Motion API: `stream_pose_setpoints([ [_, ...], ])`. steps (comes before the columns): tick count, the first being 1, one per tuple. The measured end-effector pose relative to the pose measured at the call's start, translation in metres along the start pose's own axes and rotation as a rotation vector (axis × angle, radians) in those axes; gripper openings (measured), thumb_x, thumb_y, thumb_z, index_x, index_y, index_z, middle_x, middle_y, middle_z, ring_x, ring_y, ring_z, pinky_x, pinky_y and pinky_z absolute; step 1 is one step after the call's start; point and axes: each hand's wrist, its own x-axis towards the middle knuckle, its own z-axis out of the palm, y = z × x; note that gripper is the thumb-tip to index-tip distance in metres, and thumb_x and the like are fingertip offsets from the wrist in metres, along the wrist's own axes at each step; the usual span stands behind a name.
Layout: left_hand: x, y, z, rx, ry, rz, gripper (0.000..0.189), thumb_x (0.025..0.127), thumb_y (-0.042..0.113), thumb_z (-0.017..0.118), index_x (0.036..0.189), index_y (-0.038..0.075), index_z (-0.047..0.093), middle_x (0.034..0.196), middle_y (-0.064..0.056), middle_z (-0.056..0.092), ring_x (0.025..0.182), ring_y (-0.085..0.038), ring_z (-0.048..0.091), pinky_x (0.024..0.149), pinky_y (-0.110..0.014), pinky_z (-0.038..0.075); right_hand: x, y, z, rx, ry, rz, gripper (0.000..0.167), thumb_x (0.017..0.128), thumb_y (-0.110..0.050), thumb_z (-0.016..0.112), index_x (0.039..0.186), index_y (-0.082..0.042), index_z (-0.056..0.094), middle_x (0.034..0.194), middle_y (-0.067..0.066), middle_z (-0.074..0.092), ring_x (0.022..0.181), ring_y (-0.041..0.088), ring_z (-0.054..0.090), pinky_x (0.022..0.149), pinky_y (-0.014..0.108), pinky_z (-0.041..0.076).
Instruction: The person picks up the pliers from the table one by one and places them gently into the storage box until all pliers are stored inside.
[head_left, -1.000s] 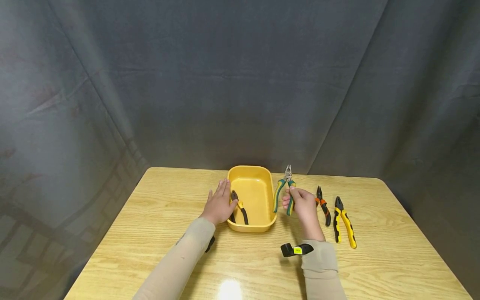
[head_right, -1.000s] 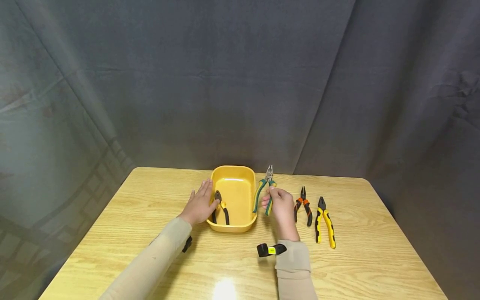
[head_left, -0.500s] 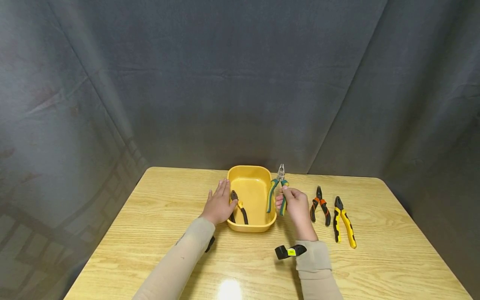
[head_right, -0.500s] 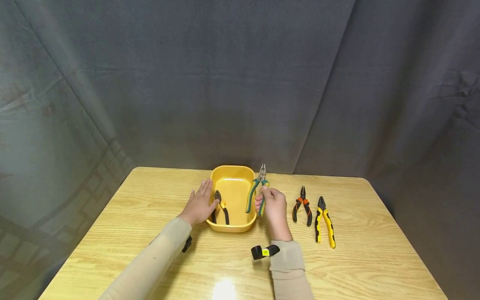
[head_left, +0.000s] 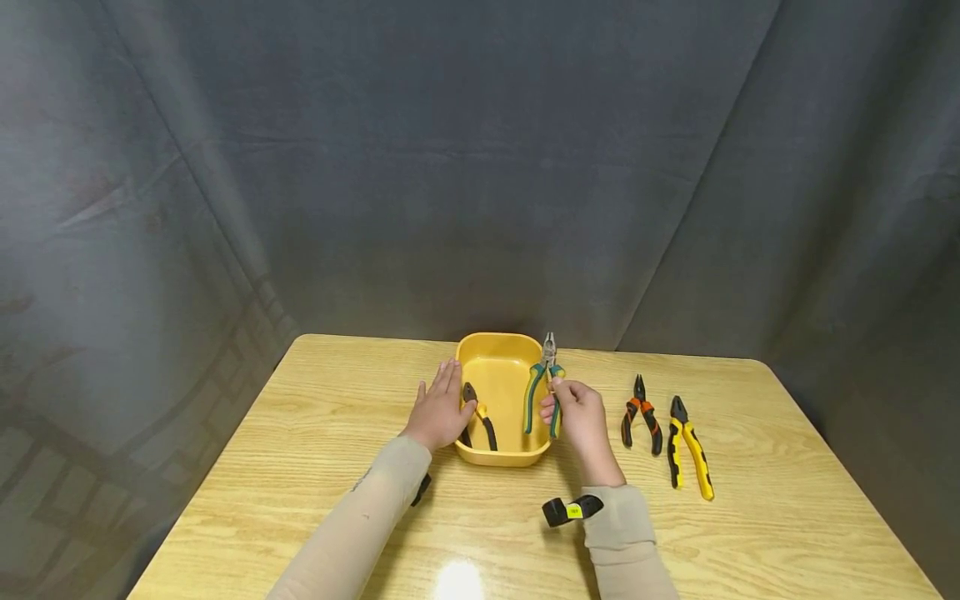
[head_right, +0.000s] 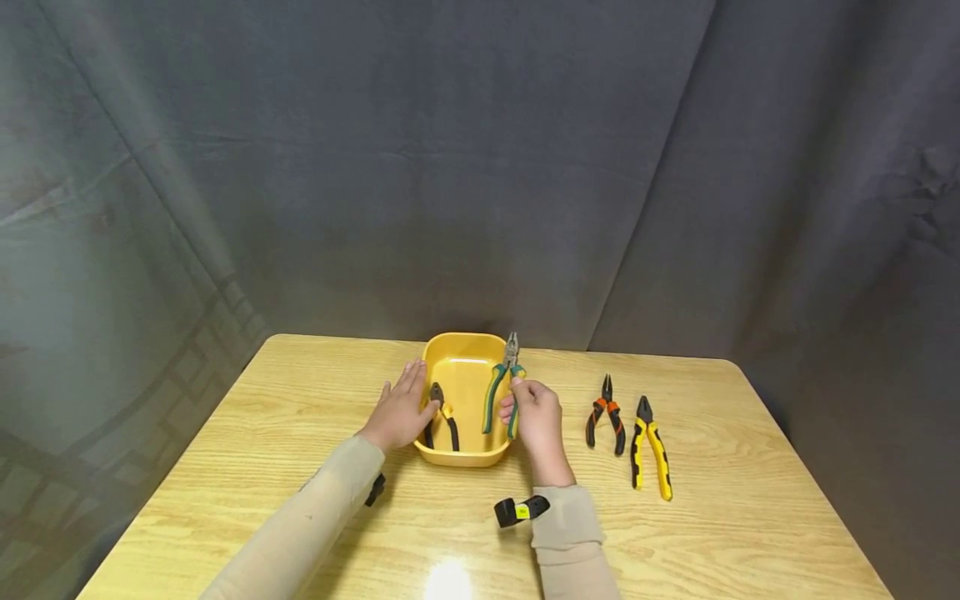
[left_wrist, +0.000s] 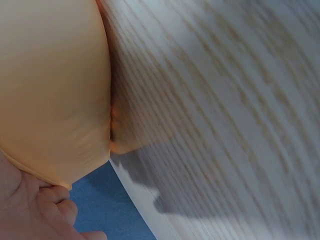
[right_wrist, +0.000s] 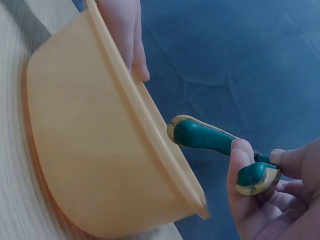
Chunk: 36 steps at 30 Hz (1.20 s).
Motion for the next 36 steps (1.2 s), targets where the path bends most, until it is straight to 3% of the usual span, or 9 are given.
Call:
stream_pose_setpoints([
  [9, -0.001, -0.001, 0.000, 0.004, -0.004, 0.004, 0.074, 0.107, 0.041, 0.044, 0.162, 0.002, 0.012, 0.169, -0.013, 0.010, 0.156, -0.027, 0.006, 0.122, -0.059, 0.010, -0.002, 0.001, 0.011, -0.026, -0.015, -0.055, 0.034, 0.109, -0.015, 0.047, 0.106, 0.016, 0.062, 0.076, 0.017, 0.068, 0.057, 0.010, 0.064, 0.056, 0.026, 0.058],
  [24, 0.000, 0.000, 0.002, -0.007, 0.018, 0.012, 0.075, 0.107, 0.040, 0.046, 0.162, 0.002, 0.013, 0.169, -0.014, 0.012, 0.156, -0.029, 0.007, 0.122, -0.060, 0.010, -0.004, 0.008, 0.023, -0.045, -0.050, -0.046, 0.034, 0.109, -0.015, 0.048, 0.106, 0.016, 0.062, 0.077, 0.017, 0.068, 0.058, 0.011, 0.065, 0.056, 0.025, 0.058],
  [32, 0.001, -0.001, 0.002, -0.008, 0.015, 0.010, 0.075, 0.107, 0.041, 0.045, 0.162, 0.002, 0.012, 0.169, -0.013, 0.011, 0.156, -0.028, 0.006, 0.122, -0.059, 0.010, -0.006, 0.009, 0.027, -0.103, -0.049, -0.055, 0.034, 0.109, -0.015, 0.048, 0.108, 0.015, 0.062, 0.080, 0.022, 0.068, 0.059, 0.013, 0.065, 0.058, 0.027, 0.059],
  [36, 0.000, 0.000, 0.002, -0.016, 0.015, 0.011, 0.075, 0.107, 0.040, 0.046, 0.162, 0.002, 0.013, 0.169, -0.014, 0.012, 0.156, -0.029, 0.007, 0.122, -0.060, 0.010, -0.008, 0.010, 0.031, -0.163, -0.040, -0.082, 0.033, 0.109, -0.015, 0.048, 0.107, 0.015, 0.063, 0.081, 0.023, 0.068, 0.061, 0.015, 0.066, 0.060, 0.035, 0.061],
])
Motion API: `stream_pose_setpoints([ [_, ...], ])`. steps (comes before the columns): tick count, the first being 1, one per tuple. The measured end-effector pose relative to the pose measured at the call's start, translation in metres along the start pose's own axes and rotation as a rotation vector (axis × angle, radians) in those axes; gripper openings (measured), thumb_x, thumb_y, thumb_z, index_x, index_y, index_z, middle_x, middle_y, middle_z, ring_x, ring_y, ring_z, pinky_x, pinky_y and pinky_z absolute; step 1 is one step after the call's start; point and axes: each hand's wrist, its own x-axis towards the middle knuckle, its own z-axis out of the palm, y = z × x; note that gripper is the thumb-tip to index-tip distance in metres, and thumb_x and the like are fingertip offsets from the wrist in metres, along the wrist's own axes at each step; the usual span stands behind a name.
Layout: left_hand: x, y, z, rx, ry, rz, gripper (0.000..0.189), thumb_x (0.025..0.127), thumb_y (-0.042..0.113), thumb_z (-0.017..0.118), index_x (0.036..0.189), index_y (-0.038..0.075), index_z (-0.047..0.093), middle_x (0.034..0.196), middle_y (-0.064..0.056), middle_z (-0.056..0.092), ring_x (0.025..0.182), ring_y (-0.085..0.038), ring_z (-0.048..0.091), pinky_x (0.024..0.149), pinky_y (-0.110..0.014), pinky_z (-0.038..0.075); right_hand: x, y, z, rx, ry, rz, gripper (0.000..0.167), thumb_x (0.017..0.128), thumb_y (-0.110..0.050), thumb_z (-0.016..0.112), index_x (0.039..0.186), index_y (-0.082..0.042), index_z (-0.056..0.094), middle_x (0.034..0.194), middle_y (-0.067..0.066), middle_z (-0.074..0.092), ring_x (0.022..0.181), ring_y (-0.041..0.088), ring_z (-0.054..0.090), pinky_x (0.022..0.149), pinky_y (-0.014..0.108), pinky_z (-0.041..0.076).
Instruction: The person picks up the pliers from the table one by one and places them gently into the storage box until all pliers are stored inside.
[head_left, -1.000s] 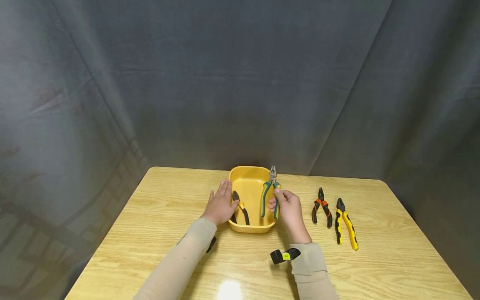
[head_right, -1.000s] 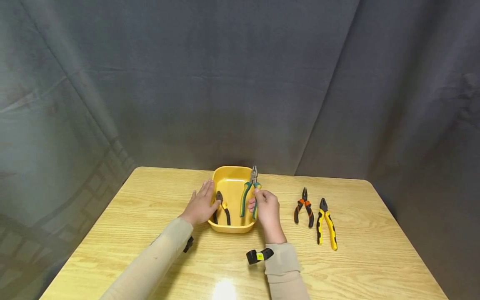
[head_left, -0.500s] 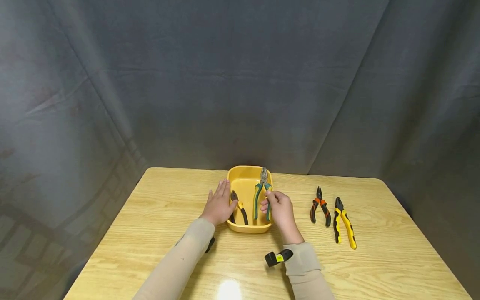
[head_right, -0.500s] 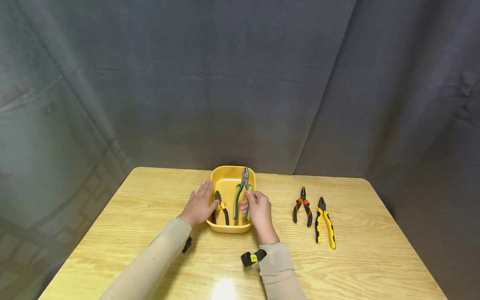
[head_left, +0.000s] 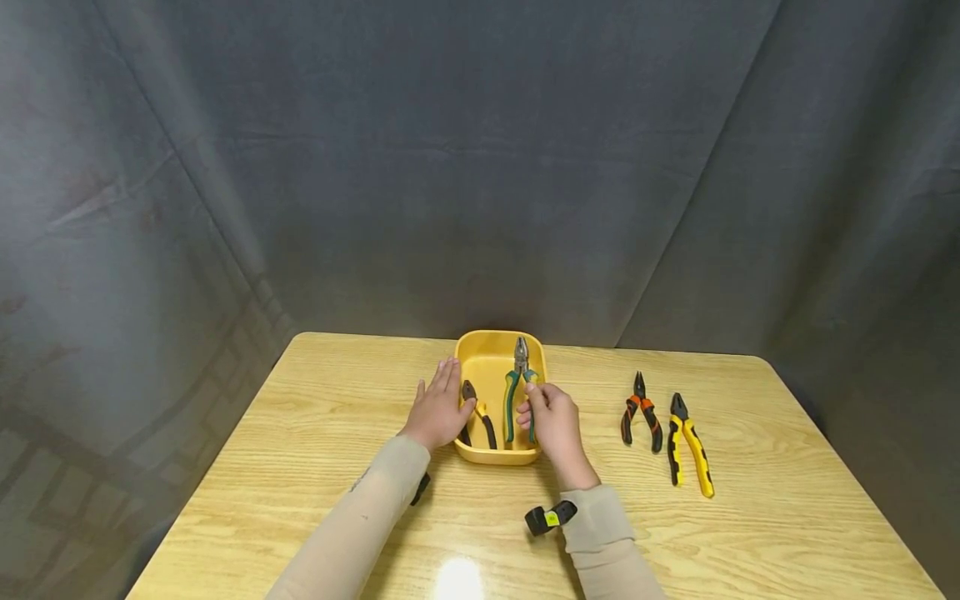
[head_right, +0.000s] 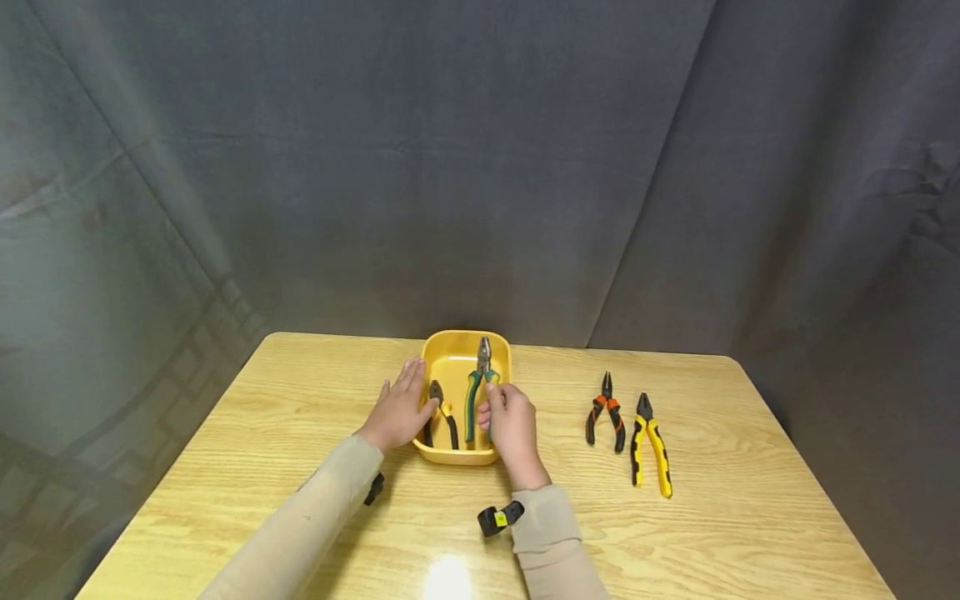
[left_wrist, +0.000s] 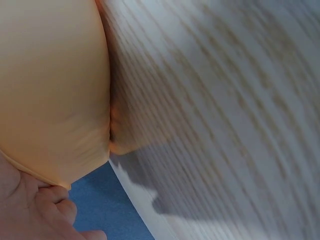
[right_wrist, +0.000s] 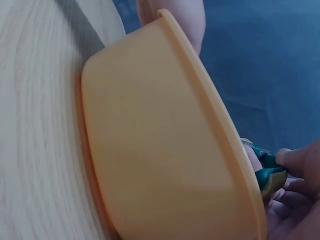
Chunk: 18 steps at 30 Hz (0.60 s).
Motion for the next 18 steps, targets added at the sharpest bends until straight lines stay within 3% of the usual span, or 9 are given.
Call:
stream_pose_setpoints([
  [4, 0.000, 0.001, -0.001, -0.003, -0.002, -0.004, 0.075, 0.107, 0.040, 0.046, 0.162, 0.002, 0.012, 0.169, -0.014, 0.011, 0.156, -0.028, 0.007, 0.122, -0.059, 0.010, -0.002, 0.001, 0.003, -0.076, 0.017, -0.026, 0.034, 0.109, -0.016, 0.048, 0.104, 0.013, 0.064, 0.079, 0.021, 0.068, 0.061, 0.017, 0.067, 0.062, 0.040, 0.061],
  [11, 0.001, 0.000, -0.001, -0.013, -0.007, -0.005, 0.074, 0.107, 0.040, 0.046, 0.162, 0.002, 0.012, 0.169, -0.012, 0.009, 0.156, -0.027, 0.006, 0.123, -0.058, 0.009, -0.003, 0.003, 0.009, -0.200, 0.055, -0.084, 0.034, 0.108, -0.018, 0.049, 0.098, 0.010, 0.065, 0.078, 0.021, 0.069, 0.061, 0.023, 0.069, 0.053, 0.024, 0.056],
  [15, 0.001, -0.001, 0.000, -0.012, -0.008, -0.006, 0.075, 0.107, 0.041, 0.045, 0.162, 0.003, 0.012, 0.169, -0.012, 0.009, 0.156, -0.027, 0.006, 0.123, -0.058, 0.009, -0.004, 0.005, 0.012, -0.270, 0.077, -0.114, 0.032, 0.108, -0.016, 0.050, 0.094, 0.008, 0.065, 0.076, 0.018, 0.069, 0.061, 0.025, 0.069, 0.050, 0.023, 0.053],
  [18, 0.002, -0.002, 0.001, -0.011, -0.009, -0.004, 0.075, 0.107, 0.041, 0.045, 0.162, 0.003, 0.011, 0.169, -0.012, 0.008, 0.156, -0.027, 0.006, 0.123, -0.058, 0.009, -0.005, 0.006, 0.014, -0.338, 0.089, -0.130, 0.032, 0.108, -0.018, 0.050, 0.094, 0.006, 0.066, 0.074, 0.014, 0.069, 0.057, 0.020, 0.066, 0.050, 0.025, 0.052],
])
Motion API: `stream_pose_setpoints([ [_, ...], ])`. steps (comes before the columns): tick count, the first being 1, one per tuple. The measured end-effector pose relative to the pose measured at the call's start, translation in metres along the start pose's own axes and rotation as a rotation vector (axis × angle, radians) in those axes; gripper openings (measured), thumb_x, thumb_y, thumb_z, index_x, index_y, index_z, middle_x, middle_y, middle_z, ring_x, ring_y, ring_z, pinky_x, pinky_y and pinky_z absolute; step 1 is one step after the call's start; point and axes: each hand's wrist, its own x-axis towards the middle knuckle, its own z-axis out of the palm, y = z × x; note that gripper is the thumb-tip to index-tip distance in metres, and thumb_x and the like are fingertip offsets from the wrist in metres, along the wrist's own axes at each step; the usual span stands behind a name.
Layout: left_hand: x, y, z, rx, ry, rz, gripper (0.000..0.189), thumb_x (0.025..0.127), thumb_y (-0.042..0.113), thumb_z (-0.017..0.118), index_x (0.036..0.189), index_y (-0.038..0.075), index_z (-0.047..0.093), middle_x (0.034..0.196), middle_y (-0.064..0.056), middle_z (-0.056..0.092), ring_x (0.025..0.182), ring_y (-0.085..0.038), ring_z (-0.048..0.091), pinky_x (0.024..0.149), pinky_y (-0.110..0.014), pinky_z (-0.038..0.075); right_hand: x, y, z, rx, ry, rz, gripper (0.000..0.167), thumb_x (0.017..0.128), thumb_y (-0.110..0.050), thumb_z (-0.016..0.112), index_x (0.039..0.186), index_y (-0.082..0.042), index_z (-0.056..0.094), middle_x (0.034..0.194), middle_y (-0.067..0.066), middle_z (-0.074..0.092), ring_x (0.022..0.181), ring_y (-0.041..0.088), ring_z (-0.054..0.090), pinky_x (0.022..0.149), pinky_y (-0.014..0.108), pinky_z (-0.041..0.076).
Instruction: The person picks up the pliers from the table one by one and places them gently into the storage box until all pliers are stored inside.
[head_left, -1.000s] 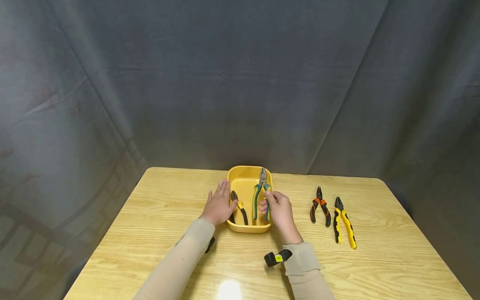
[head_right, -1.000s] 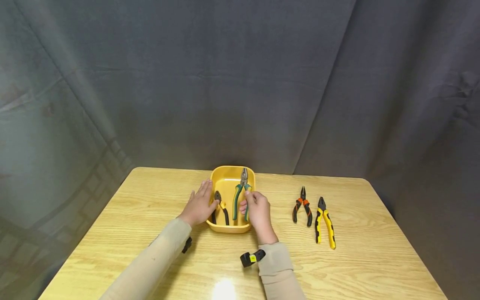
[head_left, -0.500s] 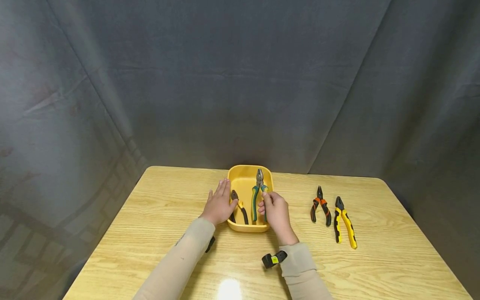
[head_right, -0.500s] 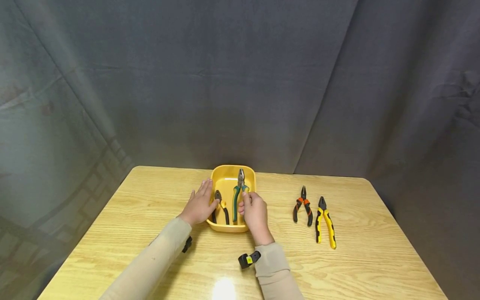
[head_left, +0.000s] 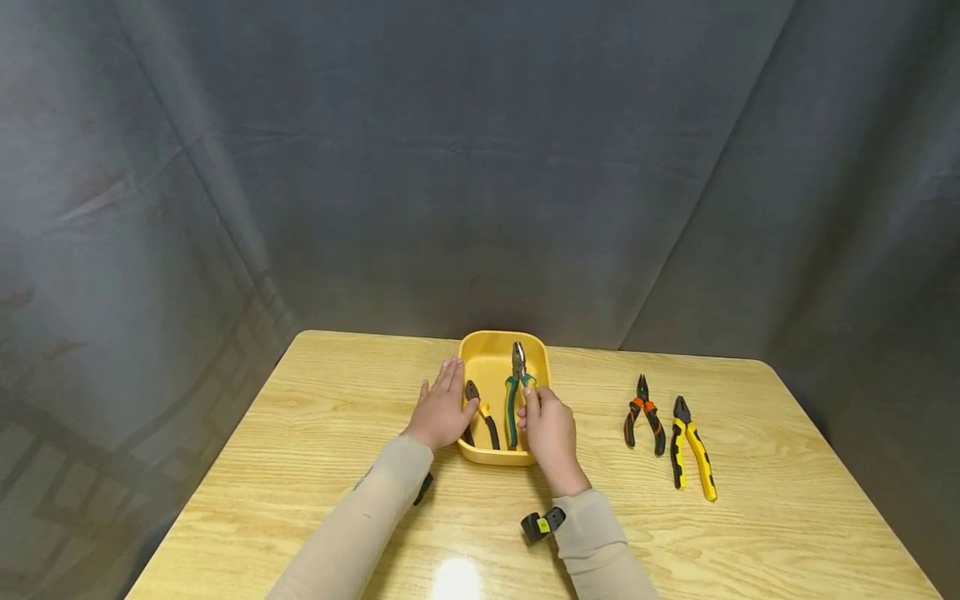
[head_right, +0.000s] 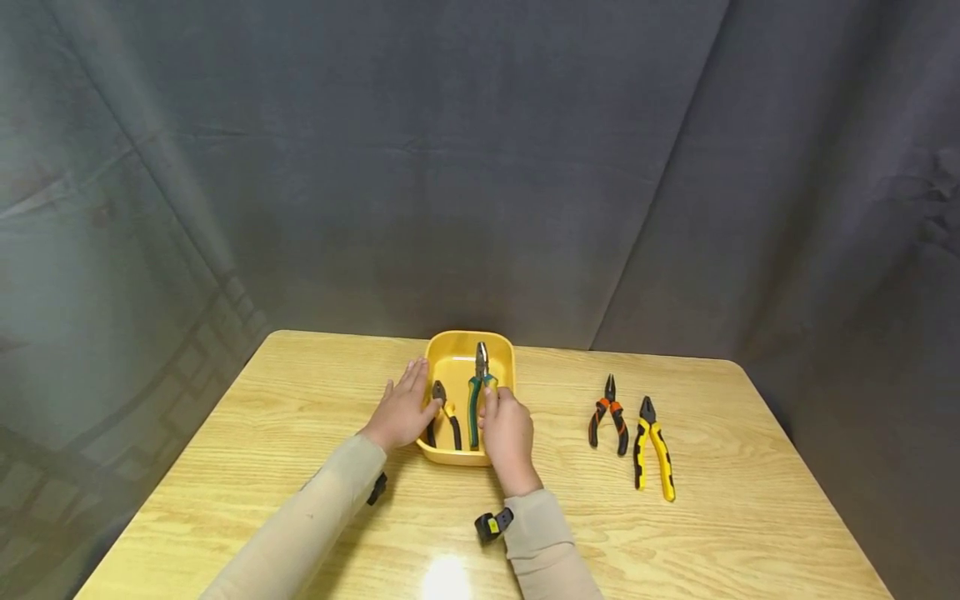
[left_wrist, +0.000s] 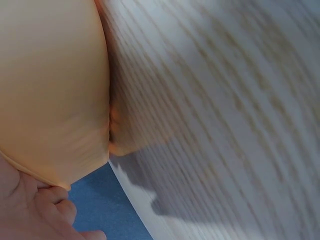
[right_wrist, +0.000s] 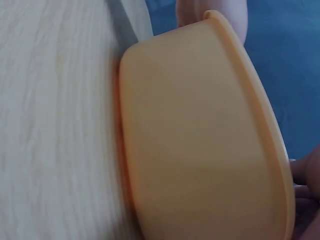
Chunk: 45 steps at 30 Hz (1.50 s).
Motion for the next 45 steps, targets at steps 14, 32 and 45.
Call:
stream_pose_setpoints([
  [14, -0.001, 0.002, 0.000, -0.001, 0.011, 0.005, 0.074, 0.107, 0.040, 0.046, 0.162, 0.002, 0.014, 0.169, -0.013, 0.011, 0.156, -0.028, 0.008, 0.122, -0.059, 0.011, -0.003, 0.001, 0.008, -0.283, 0.061, -0.075, 0.033, 0.107, -0.022, 0.052, 0.082, -0.003, 0.063, 0.060, 0.003, 0.057, 0.047, 0.018, 0.050, 0.043, 0.034, 0.039],
  [32, -0.002, 0.002, 0.002, -0.010, 0.019, 0.001, 0.075, 0.106, 0.039, 0.048, 0.162, 0.001, 0.015, 0.169, -0.013, 0.013, 0.156, -0.028, 0.009, 0.122, -0.059, 0.011, -0.005, -0.004, 0.016, -0.550, -0.043, -0.133, 0.033, 0.105, -0.021, 0.057, 0.079, -0.001, 0.060, 0.056, 0.007, 0.050, 0.048, 0.024, 0.056, 0.041, 0.039, 0.044],
  [45, -0.001, 0.000, 0.003, -0.024, 0.036, 0.020, 0.074, 0.106, 0.038, 0.049, 0.161, -0.001, 0.018, 0.168, -0.014, 0.014, 0.155, -0.030, 0.011, 0.122, -0.060, 0.013, 0.000, -0.006, 0.019, -0.618, -0.102, -0.128, 0.032, 0.105, -0.021, 0.057, 0.081, 0.000, 0.063, 0.057, 0.008, 0.055, 0.048, 0.022, 0.059, 0.040, 0.037, 0.046],
])
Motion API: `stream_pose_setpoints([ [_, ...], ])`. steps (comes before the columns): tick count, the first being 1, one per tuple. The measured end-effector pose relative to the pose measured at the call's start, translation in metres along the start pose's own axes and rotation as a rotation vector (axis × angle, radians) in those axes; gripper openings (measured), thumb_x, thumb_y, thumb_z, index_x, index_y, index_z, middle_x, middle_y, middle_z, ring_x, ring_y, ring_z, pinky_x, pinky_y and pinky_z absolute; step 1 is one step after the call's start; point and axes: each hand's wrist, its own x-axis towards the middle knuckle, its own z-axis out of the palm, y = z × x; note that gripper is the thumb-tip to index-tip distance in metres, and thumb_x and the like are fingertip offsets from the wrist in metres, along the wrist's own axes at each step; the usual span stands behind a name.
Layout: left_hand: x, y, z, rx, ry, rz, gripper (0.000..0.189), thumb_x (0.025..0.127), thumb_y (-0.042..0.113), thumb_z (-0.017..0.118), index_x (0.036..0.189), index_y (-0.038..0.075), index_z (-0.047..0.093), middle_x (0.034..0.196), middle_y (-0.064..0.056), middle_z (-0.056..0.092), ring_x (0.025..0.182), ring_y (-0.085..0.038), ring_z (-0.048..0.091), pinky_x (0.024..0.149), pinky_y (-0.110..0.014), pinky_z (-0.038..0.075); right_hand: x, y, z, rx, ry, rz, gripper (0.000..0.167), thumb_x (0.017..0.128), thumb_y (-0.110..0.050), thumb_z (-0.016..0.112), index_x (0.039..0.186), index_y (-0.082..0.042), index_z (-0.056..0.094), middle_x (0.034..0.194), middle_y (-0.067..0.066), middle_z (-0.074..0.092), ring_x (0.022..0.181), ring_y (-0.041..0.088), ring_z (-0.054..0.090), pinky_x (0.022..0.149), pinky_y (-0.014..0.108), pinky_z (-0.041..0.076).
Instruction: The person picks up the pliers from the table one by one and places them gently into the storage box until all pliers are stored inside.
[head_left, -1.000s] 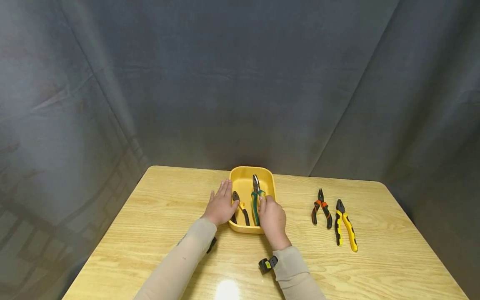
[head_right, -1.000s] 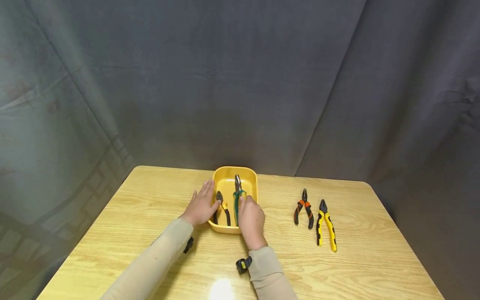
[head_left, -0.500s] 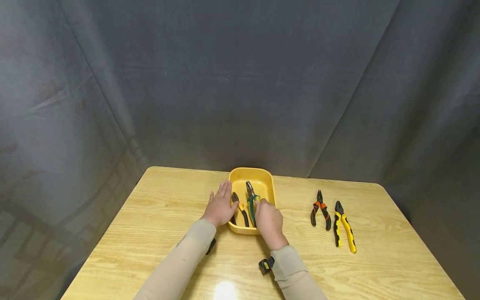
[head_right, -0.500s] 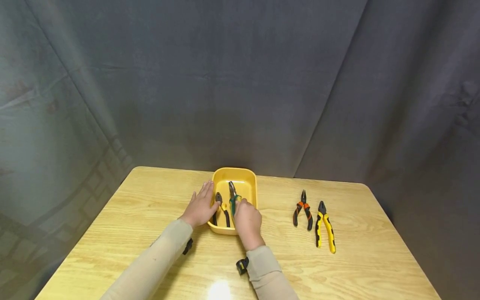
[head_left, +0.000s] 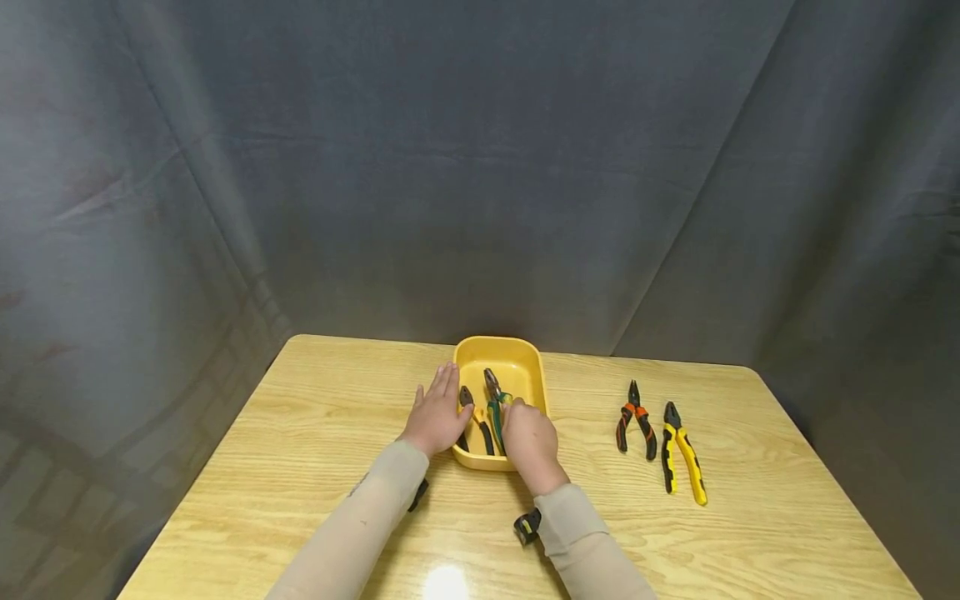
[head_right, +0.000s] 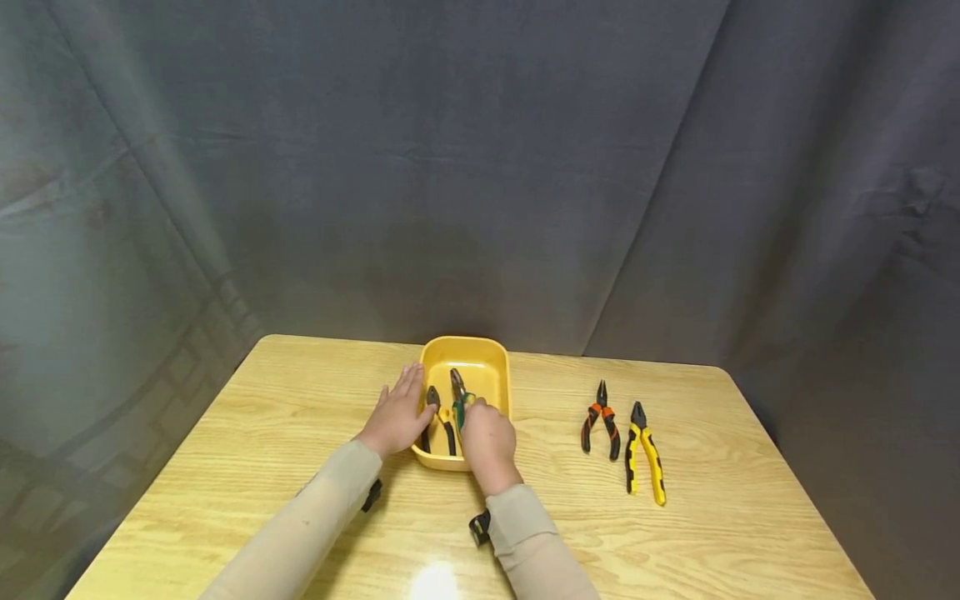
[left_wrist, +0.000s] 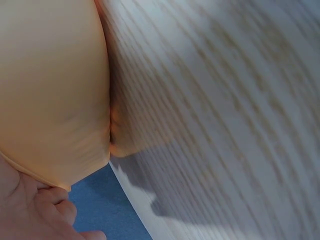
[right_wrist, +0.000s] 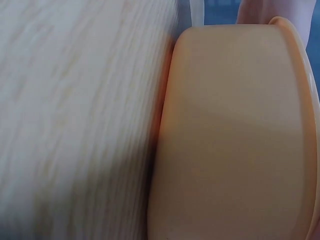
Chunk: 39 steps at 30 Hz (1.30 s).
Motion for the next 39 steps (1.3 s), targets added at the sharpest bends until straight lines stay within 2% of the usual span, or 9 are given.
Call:
stream_pose_setpoints([
  [9, -0.0004, 0.0015, -0.0026, -0.002, -0.018, -0.008, 0.075, 0.106, 0.038, 0.049, 0.161, 0.000, 0.016, 0.169, -0.013, 0.012, 0.156, -0.028, 0.009, 0.122, -0.060, 0.011, 0.0030, -0.0029, -0.0005, 0.031, -0.061, 0.023, 0.032, 0.106, -0.021, 0.055, 0.084, 0.001, 0.063, 0.060, 0.009, 0.056, 0.048, 0.020, 0.057, 0.040, 0.035, 0.045],
  [19, 0.0004, -0.0002, 0.0008, -0.007, -0.004, 0.002, 0.074, 0.106, 0.038, 0.048, 0.161, 0.000, 0.018, 0.168, -0.015, 0.015, 0.156, -0.029, 0.010, 0.122, -0.061, 0.011, 0.0061, -0.0040, -0.0020, 0.064, -0.146, 0.047, 0.034, 0.107, -0.022, 0.053, 0.081, -0.002, 0.064, 0.061, 0.007, 0.054, 0.050, 0.019, 0.054, 0.042, 0.035, 0.043],
  [30, 0.0009, -0.0012, 0.0015, -0.006, -0.010, -0.005, 0.074, 0.106, 0.039, 0.048, 0.161, 0.001, 0.017, 0.169, -0.014, 0.014, 0.156, -0.029, 0.009, 0.122, -0.060, 0.011, 0.0085, -0.0042, 0.0001, 0.045, -0.189, 0.051, 0.039, 0.108, -0.026, 0.050, 0.079, -0.005, 0.065, 0.058, 0.005, 0.054, 0.049, 0.018, 0.053, 0.042, 0.033, 0.042],
  [39, 0.0001, -0.0030, 0.0030, -0.005, -0.004, -0.005, 0.075, 0.106, 0.039, 0.048, 0.161, 0.001, 0.016, 0.169, -0.013, 0.013, 0.156, -0.028, 0.009, 0.122, -0.060, 0.011, 0.0079, -0.0040, 0.0036, 0.034, -0.187, 0.043, 0.039, 0.108, -0.025, 0.051, 0.081, -0.004, 0.069, 0.057, 0.005, 0.055, 0.047, 0.017, 0.053, 0.041, 0.034, 0.044],
])
